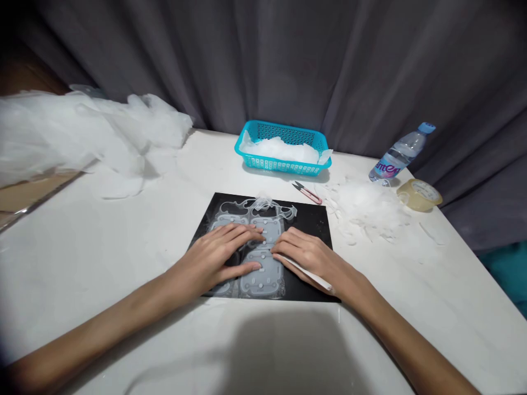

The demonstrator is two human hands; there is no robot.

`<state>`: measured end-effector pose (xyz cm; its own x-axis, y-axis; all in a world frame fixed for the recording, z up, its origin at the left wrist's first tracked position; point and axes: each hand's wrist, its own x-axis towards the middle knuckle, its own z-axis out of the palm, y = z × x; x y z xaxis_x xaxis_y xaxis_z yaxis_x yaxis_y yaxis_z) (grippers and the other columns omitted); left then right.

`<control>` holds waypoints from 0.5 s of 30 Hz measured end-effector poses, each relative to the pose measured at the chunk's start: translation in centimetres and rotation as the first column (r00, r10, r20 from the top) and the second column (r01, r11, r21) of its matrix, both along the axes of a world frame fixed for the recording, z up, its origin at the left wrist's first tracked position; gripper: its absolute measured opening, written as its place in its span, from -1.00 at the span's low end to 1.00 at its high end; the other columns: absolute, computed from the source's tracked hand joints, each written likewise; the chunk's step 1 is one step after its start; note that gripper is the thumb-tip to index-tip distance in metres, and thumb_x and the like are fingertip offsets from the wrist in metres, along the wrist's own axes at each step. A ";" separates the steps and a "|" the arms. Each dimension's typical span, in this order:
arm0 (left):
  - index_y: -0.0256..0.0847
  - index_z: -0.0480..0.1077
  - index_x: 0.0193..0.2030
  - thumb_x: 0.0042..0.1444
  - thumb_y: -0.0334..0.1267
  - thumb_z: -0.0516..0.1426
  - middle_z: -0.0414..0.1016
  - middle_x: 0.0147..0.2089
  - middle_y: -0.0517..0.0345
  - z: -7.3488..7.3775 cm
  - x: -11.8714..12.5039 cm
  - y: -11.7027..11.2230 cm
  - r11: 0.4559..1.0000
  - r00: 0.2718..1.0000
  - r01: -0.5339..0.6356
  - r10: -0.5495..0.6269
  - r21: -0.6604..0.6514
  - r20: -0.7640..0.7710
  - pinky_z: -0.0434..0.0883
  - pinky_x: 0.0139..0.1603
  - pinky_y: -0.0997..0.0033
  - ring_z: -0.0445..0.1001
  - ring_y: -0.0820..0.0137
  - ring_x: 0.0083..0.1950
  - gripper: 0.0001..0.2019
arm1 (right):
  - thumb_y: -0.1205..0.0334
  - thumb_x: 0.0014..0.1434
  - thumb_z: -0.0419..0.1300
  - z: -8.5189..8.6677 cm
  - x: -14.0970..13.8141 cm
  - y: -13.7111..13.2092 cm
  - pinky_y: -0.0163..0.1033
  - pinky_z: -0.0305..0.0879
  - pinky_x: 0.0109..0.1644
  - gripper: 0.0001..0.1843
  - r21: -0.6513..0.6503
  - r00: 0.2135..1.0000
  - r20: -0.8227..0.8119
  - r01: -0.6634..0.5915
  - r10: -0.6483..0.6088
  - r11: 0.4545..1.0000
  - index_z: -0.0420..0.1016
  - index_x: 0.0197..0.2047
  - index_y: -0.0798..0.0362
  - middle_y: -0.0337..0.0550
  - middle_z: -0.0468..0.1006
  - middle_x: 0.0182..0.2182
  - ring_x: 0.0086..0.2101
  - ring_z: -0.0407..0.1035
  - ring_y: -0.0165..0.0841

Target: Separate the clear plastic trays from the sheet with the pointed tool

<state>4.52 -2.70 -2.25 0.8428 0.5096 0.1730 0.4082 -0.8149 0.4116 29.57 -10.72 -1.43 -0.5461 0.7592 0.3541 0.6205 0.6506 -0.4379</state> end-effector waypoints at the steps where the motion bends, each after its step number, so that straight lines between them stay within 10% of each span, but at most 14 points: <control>1: -0.12 0.41 0.23 0.37 0.13 0.16 0.53 0.23 0.02 0.1 0.0 0.0 1.000 1.000 0.000 0.000 -0.011 0.003 0.39 0.26 0.09 0.47 0.08 0.26 -0.54 | 0.29 0.51 0.05 -0.1 0.0 0.0 -0.11 0.48 -0.03 -0.79 0.028 1.000 0.008 0.004 -0.004 1.000 0.50 0.05 0.03 0.00 0.61 -0.16 -0.14 0.49 -0.23; 10: -0.10 0.29 0.34 0.36 0.13 0.17 0.46 0.31 -0.04 0.3 -0.2 0.1 0.995 0.999 -0.016 0.020 -0.102 0.038 0.35 0.33 0.05 0.43 0.07 0.33 -0.45 | 0.26 0.49 0.09 -2.3 -1.0 0.4 -0.12 0.51 -0.05 -0.76 0.305 0.982 0.163 0.045 -0.099 0.951 0.51 0.12 0.04 -0.02 0.61 -0.20 -0.19 0.51 -0.22; 15: -0.08 -0.05 0.56 0.30 0.23 0.18 0.10 0.56 -0.15 -0.6 -0.4 0.4 0.981 0.996 -0.072 0.079 -0.180 0.031 0.25 0.45 0.00 0.17 0.00 0.53 -0.14 | 0.35 0.49 0.04 -2.2 -0.8 0.2 0.02 0.47 0.11 -0.64 0.251 0.964 0.257 0.005 -0.072 0.968 0.42 0.28 0.10 0.11 0.60 -0.03 -0.02 0.48 -0.11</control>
<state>4.17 -2.33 -2.86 0.7951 0.5974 0.1047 0.4472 -0.6941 0.5642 28.81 -10.48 -3.65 -0.6167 0.6890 0.3807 0.7183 0.6904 -0.0860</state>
